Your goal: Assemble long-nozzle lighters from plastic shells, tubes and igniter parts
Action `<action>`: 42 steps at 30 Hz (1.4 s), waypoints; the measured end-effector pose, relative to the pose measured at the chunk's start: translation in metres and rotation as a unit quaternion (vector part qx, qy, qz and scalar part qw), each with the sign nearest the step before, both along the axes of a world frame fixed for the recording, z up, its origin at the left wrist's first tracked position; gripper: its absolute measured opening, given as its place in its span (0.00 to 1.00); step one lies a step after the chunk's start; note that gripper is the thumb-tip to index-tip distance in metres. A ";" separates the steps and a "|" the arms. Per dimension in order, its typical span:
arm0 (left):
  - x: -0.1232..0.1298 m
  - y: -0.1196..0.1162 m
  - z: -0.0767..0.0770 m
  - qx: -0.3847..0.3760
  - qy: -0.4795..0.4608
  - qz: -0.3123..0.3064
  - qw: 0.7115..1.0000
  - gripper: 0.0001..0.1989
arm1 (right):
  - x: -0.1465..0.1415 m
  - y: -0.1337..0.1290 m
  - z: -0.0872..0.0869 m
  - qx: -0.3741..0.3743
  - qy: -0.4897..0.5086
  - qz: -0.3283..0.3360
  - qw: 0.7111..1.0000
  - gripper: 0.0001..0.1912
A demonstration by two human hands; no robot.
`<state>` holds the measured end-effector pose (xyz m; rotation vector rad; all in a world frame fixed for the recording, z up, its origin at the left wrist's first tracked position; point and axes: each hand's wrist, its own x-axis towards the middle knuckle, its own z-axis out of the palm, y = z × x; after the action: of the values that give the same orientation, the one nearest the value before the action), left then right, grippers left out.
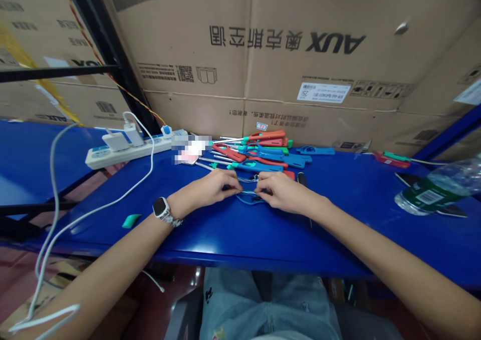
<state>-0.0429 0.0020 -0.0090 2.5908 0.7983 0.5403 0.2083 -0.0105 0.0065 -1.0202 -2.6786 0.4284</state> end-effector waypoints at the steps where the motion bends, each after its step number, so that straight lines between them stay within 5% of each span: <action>1: 0.001 0.000 -0.001 0.011 0.009 0.005 1.000 0.10 | 0.000 0.000 0.001 -0.001 -0.002 0.003 1.000 0.10; 13: 0.004 -0.019 -0.006 0.176 0.078 0.009 0.981 0.15 | -0.001 -0.001 0.000 0.011 -0.022 -0.001 1.000 0.10; 24: 0.023 -0.010 -0.011 0.100 0.027 0.022 0.994 0.07 | -0.003 -0.003 0.006 -0.003 -0.026 -0.007 1.000 0.09; 36: 0.036 -0.022 -0.009 0.224 0.116 0.053 0.966 0.12 | -0.005 -0.003 0.005 0.021 -0.043 -0.009 0.999 0.11; 42: 0.039 -0.027 -0.006 0.207 0.123 0.071 0.968 0.11 | -0.004 0.000 0.001 0.020 -0.024 -0.004 0.999 0.07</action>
<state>-0.0035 -0.0253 -0.0147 3.0451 1.0552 0.4704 0.2045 -0.0106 0.0077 -1.0425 -2.7125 0.3509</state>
